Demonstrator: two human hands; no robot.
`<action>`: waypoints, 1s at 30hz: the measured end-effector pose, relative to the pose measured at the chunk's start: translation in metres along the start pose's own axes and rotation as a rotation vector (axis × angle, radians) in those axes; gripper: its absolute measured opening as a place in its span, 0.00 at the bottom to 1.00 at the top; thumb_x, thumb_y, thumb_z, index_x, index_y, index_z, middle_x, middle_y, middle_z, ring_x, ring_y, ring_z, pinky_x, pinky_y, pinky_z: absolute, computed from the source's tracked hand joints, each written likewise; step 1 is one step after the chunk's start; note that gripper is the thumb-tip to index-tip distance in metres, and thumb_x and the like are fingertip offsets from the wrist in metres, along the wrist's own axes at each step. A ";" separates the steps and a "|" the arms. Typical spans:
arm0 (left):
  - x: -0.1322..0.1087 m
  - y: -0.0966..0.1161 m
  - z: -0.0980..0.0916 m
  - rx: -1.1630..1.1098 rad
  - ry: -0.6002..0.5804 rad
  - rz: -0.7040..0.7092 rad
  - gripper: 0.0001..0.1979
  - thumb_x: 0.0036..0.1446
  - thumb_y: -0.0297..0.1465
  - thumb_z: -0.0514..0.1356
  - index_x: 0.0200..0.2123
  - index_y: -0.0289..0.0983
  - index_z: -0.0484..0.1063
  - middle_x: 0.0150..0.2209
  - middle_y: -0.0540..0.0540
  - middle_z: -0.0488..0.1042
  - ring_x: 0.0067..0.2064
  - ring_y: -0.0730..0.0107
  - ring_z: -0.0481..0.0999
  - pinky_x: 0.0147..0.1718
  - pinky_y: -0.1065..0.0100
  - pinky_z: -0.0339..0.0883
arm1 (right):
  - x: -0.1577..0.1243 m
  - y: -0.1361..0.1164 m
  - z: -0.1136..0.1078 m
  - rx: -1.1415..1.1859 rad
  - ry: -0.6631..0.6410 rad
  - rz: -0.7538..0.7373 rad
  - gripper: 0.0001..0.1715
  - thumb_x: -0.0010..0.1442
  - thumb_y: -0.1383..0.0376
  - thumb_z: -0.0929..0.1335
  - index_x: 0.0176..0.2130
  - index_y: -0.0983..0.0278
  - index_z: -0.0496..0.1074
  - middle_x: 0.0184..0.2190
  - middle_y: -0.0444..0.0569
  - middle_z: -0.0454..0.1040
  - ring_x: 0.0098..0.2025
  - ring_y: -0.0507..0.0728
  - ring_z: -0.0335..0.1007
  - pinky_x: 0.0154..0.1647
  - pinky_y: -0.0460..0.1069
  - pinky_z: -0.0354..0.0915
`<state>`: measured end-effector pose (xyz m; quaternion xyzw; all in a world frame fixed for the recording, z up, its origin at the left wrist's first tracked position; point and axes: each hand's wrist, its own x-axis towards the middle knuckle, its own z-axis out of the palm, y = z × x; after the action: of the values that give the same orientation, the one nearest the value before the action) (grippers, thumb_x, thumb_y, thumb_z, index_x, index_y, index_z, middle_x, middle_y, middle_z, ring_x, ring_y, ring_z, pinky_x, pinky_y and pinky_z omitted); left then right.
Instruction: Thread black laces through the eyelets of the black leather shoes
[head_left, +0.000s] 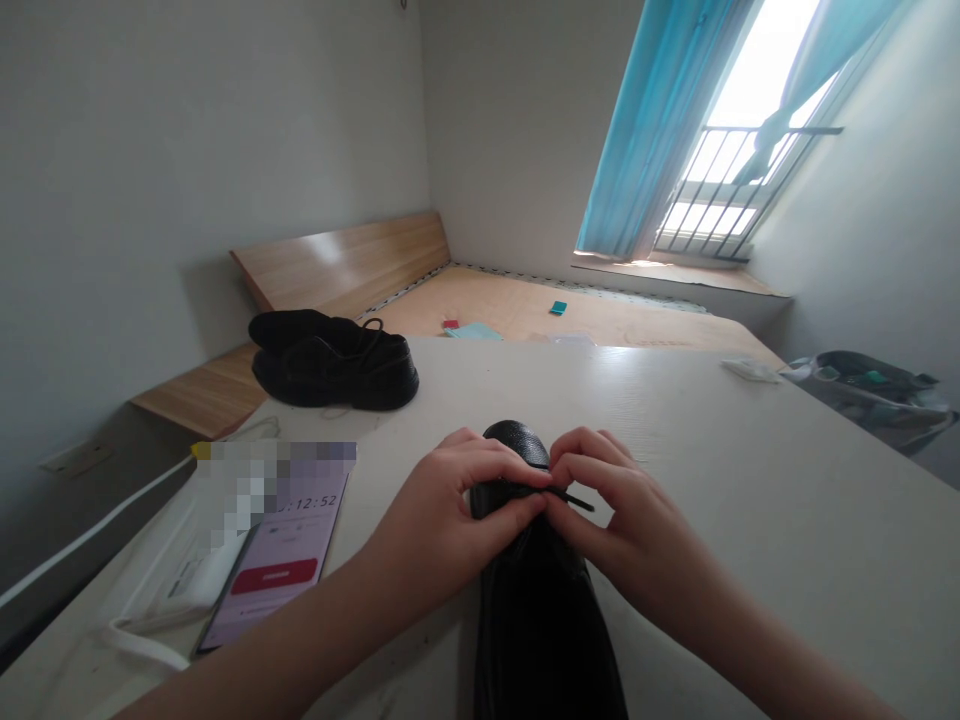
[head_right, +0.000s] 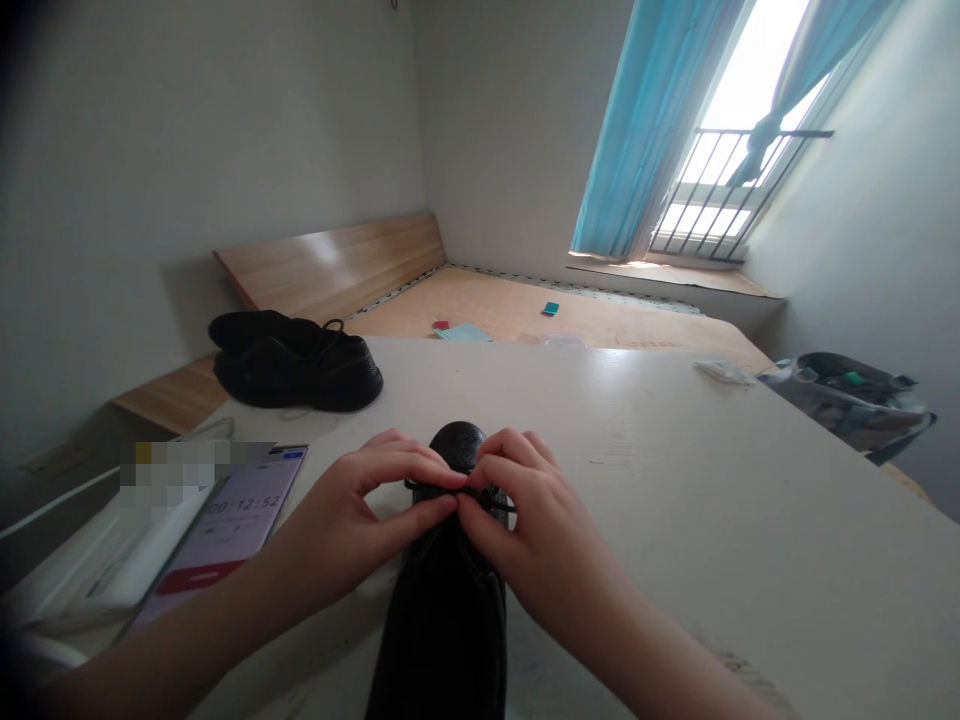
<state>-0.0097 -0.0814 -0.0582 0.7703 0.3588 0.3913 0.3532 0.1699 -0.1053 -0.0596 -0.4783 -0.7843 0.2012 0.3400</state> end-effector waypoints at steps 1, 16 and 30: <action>0.000 0.000 0.000 0.052 0.022 0.057 0.07 0.54 0.27 0.64 0.37 0.41 0.79 0.34 0.49 0.79 0.41 0.65 0.73 0.42 0.65 0.66 | 0.000 0.001 0.002 0.019 0.024 0.005 0.09 0.59 0.72 0.65 0.27 0.62 0.64 0.33 0.47 0.67 0.39 0.57 0.62 0.40 0.52 0.61; -0.004 -0.005 -0.002 0.405 0.088 0.407 0.04 0.58 0.27 0.62 0.38 0.39 0.73 0.35 0.51 0.80 0.38 0.69 0.74 0.41 0.65 0.64 | -0.004 0.013 0.008 0.692 0.022 0.393 0.18 0.56 0.49 0.68 0.31 0.60 0.75 0.47 0.49 0.67 0.50 0.60 0.65 0.52 0.53 0.62; -0.003 -0.002 -0.011 0.439 0.035 0.360 0.07 0.57 0.24 0.61 0.28 0.38 0.67 0.41 0.47 0.73 0.45 0.66 0.67 0.45 0.65 0.62 | -0.003 0.016 0.002 0.652 -0.050 0.307 0.15 0.61 0.52 0.65 0.33 0.61 0.71 0.42 0.49 0.65 0.46 0.57 0.64 0.51 0.50 0.63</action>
<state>-0.0209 -0.0803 -0.0561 0.8730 0.2982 0.3737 0.0964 0.1797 -0.1005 -0.0723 -0.4518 -0.6061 0.5010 0.4214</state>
